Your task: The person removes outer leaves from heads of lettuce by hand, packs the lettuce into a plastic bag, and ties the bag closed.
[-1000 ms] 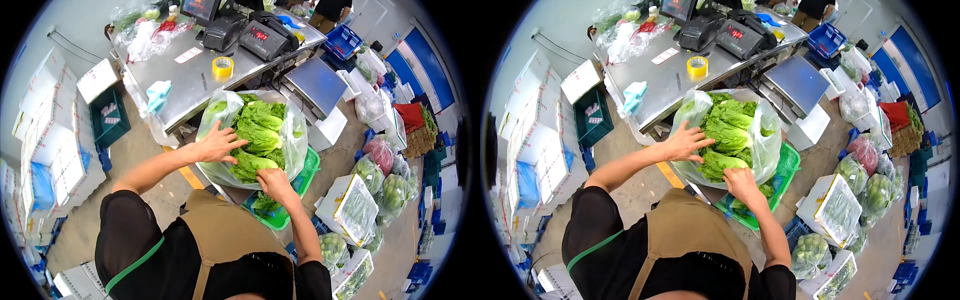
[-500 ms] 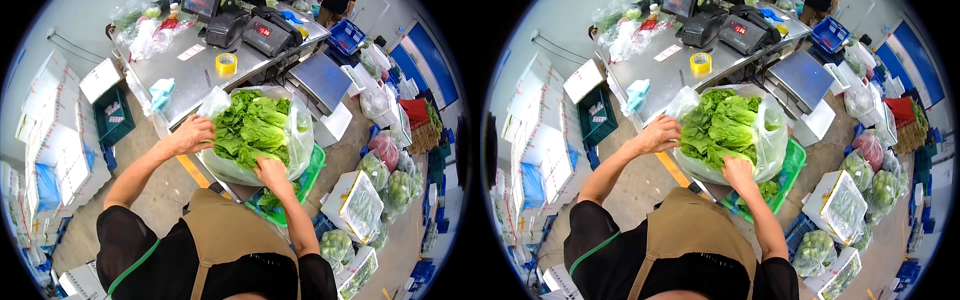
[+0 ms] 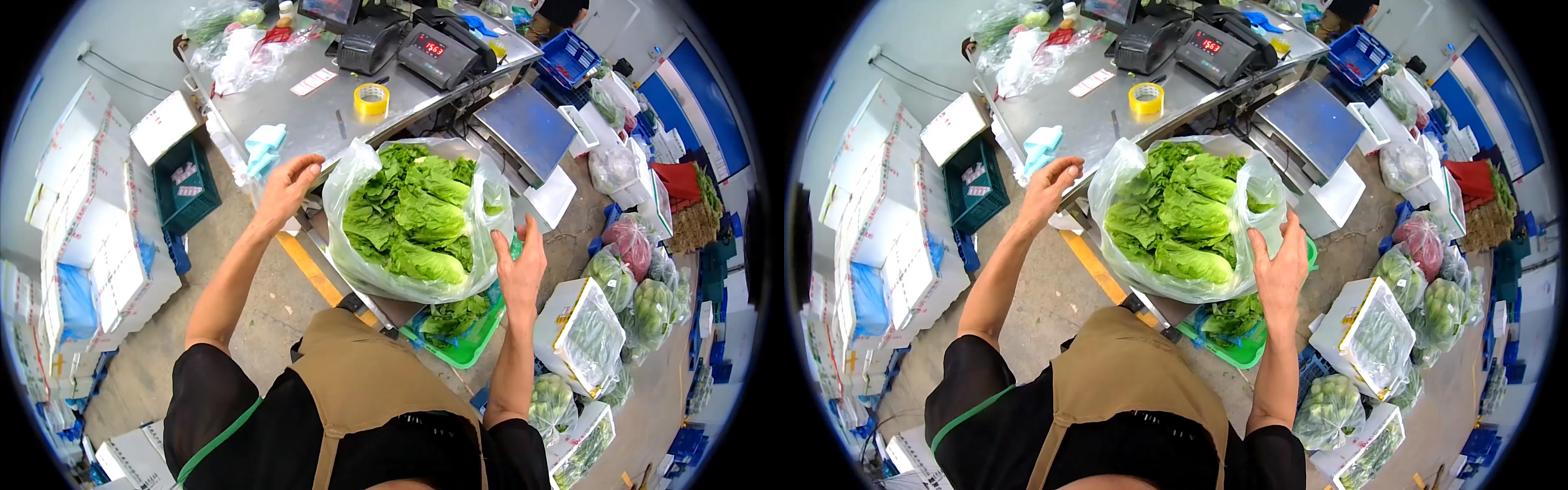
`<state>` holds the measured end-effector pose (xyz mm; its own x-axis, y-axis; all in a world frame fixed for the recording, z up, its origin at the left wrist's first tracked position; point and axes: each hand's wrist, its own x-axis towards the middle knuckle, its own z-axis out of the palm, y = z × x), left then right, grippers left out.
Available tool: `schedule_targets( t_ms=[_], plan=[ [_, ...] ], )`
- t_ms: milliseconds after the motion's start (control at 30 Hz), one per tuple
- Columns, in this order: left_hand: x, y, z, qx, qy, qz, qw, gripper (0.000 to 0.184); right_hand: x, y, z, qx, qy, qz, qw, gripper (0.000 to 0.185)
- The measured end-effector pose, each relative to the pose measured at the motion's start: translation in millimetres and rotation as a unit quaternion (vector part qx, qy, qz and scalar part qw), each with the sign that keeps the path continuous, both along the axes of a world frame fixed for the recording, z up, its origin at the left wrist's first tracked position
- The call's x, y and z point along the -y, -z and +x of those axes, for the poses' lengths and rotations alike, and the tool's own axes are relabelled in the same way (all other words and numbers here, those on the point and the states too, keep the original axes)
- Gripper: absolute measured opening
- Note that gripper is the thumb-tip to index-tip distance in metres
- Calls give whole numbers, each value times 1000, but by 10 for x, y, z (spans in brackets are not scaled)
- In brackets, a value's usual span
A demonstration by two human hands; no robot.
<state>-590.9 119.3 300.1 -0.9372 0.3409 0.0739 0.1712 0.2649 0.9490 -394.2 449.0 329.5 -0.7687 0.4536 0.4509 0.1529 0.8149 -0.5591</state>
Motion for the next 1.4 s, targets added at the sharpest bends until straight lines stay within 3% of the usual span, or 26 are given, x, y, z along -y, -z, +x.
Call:
schedule_targets(
  t_ms=[133, 233, 333, 433, 533, 567, 600, 633, 667, 767, 800, 900, 967, 1000, 1067, 1133, 1200, 1333, 1400],
  plan=[
    [-26, 67, -212, 71, 21, 52, 996, 32, -2, 105, -213, 36, 21, -10, 999, 77],
    [-86, 155, -437, 98, 38, 41, 994, 32, 31, 133, -409, 90, 30, -1, 995, 84],
    [-187, 310, -673, 135, 45, 51, 989, 31, 97, 87, -601, 163, 43, 26, 985, 83],
    [-287, 334, -830, 244, 94, 77, 962, 30, 8, 256, -771, 213, 70, 87, 971, 65],
    [-361, 384, -985, 327, 178, -65, 926, 28, -165, 340, -907, 181, 58, -130, 973, 35],
    [-398, 408, -999, 363, 209, -90, 904, 27, -258, 409, -928, 108, 48, -206, 971, 30],
    [-400, 514, -1013, 423, 238, -10, 874, 23, -365, 490, -939, 34, 36, -276, 960, 25],
    [-402, 591, -1052, 428, 279, -4, 860, 20, -397, 455, -964, -42, 22, -342, 938, 21],
    [-402, 641, -1090, 440, 291, 16, 850, 20, -417, 394, -991, -115, 10, -453, 884, 24],
    [-467, 426, -1220, 395, 297, 89, 865, 20, -332, 167, -914, 7, 41, -572, 819, 31],
    [-470, 348, -1239, 369, 293, 115, 875, 21, -200, 54, -860, 106, 60, -577, 808, 37],
    [-527, 65, -1025, 289, 292, 132, 902, 18, -149, -150, -468, 301, -37, -500, 811, 37],
    [-497, -349, -707, 164, 295, 72, 939, 12, -148, -620, -257, 211, -15, -472, 856, 37],
    [-453, -429, -630, 103, 334, 138, 927, 11, -49, -629, -104, 216, -9, -392, 894, 37],
    [-377, -614, -540, 141, 369, 229, 890, 9, 193, -919, -41, 149, -21, -447, 882, 39],
    [-364, -736, -473, 138, 399, 234, 876, 30, 286, -1026, 73, 79, -28, -429, 899, 40],
    [-416, -943, -380, 158, 430, 265, 849, 35, 380, -1110, 165, 37, -45, -416, 908, 38],
    [-599, -698, -365, 50, 499, 210, 839, 36, 463, -983, 222, -21, -60, -454, 889, 32],
    [-673, -493, -287, 273, 463, 227, 812, 32, 486, -731, 129, -44, -32, -487, 872, 28]
  ],
)
